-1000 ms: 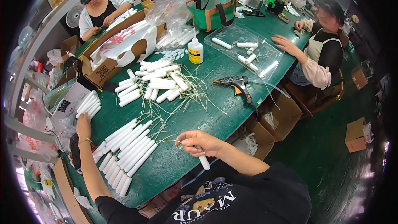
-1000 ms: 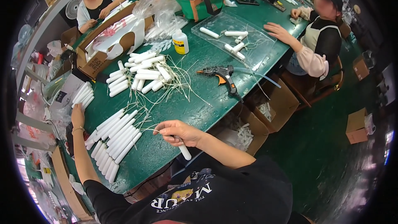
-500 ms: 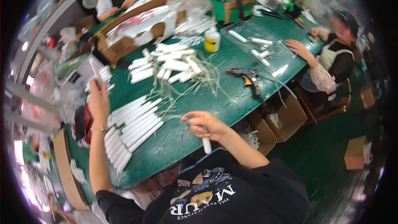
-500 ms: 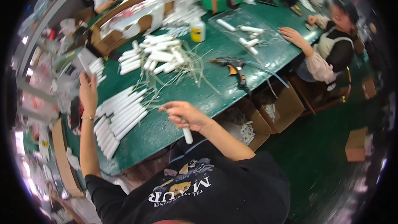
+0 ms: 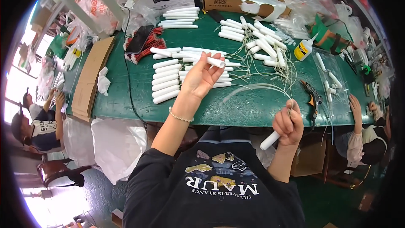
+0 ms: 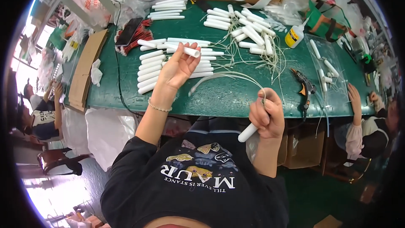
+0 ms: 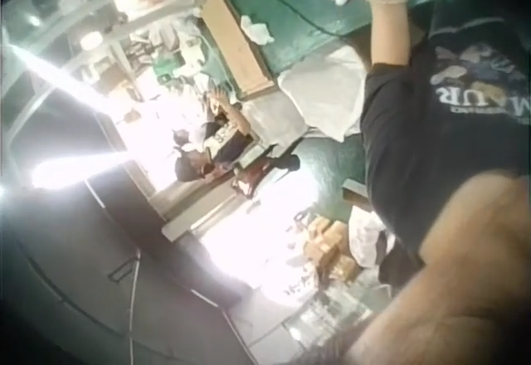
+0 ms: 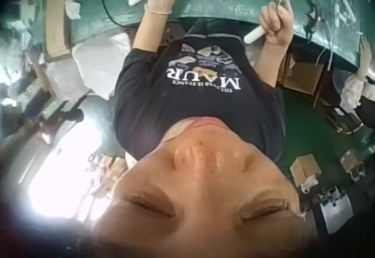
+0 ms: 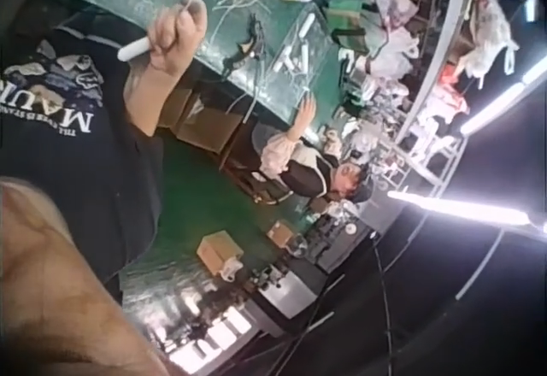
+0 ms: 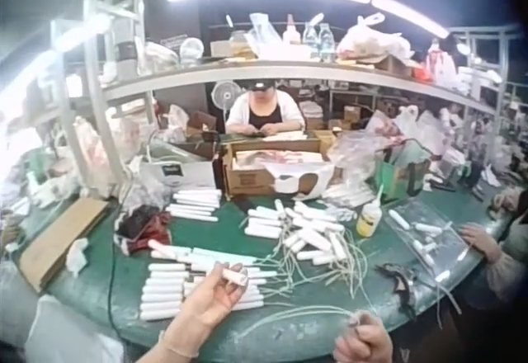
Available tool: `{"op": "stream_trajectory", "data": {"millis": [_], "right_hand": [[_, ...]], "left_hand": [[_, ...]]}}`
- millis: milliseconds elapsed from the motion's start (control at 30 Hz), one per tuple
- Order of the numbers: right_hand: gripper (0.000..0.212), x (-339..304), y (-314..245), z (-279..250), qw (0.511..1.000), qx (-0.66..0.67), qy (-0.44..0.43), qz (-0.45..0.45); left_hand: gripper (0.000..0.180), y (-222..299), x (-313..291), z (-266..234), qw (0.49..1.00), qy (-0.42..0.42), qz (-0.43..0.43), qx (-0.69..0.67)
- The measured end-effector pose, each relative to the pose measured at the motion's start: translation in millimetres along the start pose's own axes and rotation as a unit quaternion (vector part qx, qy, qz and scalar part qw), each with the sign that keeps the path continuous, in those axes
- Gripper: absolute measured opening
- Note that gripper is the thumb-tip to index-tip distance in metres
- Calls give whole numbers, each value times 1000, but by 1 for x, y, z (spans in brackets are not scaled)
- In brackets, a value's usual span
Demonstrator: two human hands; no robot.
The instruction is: The worker is manually assembling small white cylindrical components with long thin wires attached.
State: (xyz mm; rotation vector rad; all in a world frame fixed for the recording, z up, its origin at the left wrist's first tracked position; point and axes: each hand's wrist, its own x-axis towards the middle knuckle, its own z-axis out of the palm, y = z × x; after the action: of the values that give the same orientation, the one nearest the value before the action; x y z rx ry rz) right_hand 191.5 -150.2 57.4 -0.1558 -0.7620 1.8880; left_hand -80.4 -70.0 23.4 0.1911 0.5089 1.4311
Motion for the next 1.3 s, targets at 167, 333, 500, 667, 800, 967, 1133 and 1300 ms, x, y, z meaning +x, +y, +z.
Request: {"op": "stream_trajectory", "data": {"millis": [167,333,500,667,800,967,1133,1300], "right_hand": [[17,0,-2,7,998,26,-49,-32],[20,8,-7,8,996,38,-45,-61],[24,20,-9,7,994,55,-46,-79],[23,24,-7,2,995,58,-20,-80],[23,25,-7,0,995,63,-4,-81],[20,24,-7,-4,996,34,2,-78],[18,18,-4,-12,997,-21,42,-61],[19,20,-7,-8,997,4,16,-69]], "left_hand": [[30,-11,-17,6,997,-11,-63,-45],[32,-21,-35,18,996,-2,-80,-41],[32,-24,-41,20,992,-14,-102,-68],[33,-26,-43,24,989,-13,-117,-88],[34,-26,-44,23,988,-11,-120,-100],[33,-24,-43,22,987,-15,-122,-108],[33,-21,-40,16,986,-45,-121,-107],[32,-25,-42,23,987,-11,-117,-111]]}}
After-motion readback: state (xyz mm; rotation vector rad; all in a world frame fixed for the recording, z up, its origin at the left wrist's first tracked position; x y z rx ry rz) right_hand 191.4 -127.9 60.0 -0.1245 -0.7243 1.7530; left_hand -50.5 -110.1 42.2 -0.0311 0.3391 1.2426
